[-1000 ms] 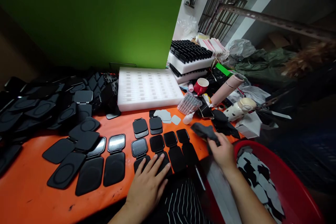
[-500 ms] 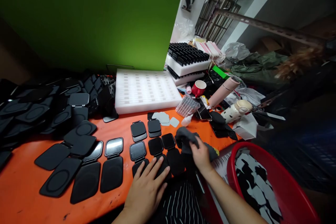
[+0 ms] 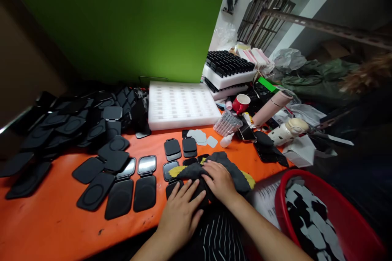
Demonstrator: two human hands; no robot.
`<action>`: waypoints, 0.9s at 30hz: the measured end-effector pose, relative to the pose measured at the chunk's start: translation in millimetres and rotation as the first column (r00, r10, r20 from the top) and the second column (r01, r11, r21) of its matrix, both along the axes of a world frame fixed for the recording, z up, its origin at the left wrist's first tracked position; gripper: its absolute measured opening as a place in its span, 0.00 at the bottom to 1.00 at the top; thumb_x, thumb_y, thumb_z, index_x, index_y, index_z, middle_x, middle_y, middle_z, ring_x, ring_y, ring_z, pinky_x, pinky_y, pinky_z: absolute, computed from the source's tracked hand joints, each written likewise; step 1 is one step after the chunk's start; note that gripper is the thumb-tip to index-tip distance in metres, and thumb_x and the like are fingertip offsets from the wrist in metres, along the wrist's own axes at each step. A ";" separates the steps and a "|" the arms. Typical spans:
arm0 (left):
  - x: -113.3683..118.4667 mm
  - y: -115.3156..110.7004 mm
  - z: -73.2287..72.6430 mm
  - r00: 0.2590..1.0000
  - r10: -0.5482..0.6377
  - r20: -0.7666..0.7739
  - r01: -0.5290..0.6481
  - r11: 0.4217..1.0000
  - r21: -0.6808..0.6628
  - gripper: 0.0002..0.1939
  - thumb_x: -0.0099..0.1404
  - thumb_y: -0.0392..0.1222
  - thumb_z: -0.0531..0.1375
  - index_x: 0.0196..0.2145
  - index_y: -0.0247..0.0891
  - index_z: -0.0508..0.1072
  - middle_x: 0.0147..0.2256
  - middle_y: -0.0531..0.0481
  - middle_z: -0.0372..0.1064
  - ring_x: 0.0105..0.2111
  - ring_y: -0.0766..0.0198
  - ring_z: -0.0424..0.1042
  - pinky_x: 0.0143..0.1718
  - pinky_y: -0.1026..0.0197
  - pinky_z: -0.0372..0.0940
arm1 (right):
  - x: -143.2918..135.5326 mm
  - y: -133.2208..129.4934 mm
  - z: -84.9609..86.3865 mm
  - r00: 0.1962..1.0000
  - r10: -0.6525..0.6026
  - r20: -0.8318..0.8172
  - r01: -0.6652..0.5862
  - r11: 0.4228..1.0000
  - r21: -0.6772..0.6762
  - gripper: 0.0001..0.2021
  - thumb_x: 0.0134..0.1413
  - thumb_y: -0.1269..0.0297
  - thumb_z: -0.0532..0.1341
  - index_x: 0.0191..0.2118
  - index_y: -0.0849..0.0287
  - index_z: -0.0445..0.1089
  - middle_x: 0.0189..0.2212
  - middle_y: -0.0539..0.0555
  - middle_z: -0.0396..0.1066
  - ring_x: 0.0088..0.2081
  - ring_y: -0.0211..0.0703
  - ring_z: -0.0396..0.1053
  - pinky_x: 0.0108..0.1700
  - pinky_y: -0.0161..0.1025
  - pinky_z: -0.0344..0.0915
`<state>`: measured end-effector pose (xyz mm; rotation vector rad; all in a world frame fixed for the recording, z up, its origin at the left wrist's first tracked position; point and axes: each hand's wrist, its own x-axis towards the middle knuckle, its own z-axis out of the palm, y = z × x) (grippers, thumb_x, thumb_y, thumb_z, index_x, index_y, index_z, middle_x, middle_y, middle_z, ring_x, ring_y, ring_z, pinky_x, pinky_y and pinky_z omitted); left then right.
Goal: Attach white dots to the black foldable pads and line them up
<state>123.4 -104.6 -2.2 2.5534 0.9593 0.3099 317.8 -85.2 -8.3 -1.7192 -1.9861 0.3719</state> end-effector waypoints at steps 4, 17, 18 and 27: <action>-25.6 11.9 16.0 0.995 0.047 0.093 -0.037 0.993 -0.109 0.20 0.63 0.44 0.51 0.54 0.53 0.60 0.57 0.54 0.54 0.55 0.58 0.57 0.54 0.48 0.56 | 9.7 -0.1 4.8 0.947 -0.210 -0.242 0.226 0.973 0.040 0.15 0.57 0.59 0.51 0.44 0.60 0.69 0.41 0.59 0.71 0.42 0.47 0.69 0.45 0.45 0.65; -174.2 66.9 10.1 0.620 0.784 -0.015 -0.769 0.612 0.184 0.27 0.60 0.54 0.52 0.55 0.43 0.58 0.56 0.44 0.55 0.52 0.48 0.59 0.48 0.46 0.60 | -43.4 1.5 5.2 0.959 0.281 -0.024 -0.282 0.957 -0.065 0.14 0.56 0.62 0.53 0.47 0.52 0.69 0.50 0.52 0.66 0.54 0.48 0.60 0.55 0.52 0.56; -174.1 64.9 8.2 0.615 0.789 -0.002 -0.775 0.604 0.185 0.27 0.61 0.54 0.52 0.55 0.42 0.59 0.55 0.44 0.56 0.51 0.49 0.59 0.48 0.47 0.60 | -40.1 2.6 4.7 0.968 0.240 -0.079 -0.244 0.968 -0.059 0.13 0.57 0.62 0.53 0.46 0.53 0.69 0.48 0.53 0.68 0.52 0.47 0.63 0.54 0.49 0.59; -175.8 61.9 -0.9 0.640 0.766 0.059 -0.759 0.619 0.202 0.20 0.62 0.51 0.52 0.49 0.40 0.67 0.50 0.45 0.62 0.48 0.53 0.61 0.49 0.52 0.59 | -87.0 26.9 62.1 0.978 0.142 -0.150 -0.126 0.986 0.109 0.19 0.59 0.62 0.49 0.55 0.58 0.60 0.52 0.57 0.63 0.53 0.46 0.61 0.54 0.45 0.60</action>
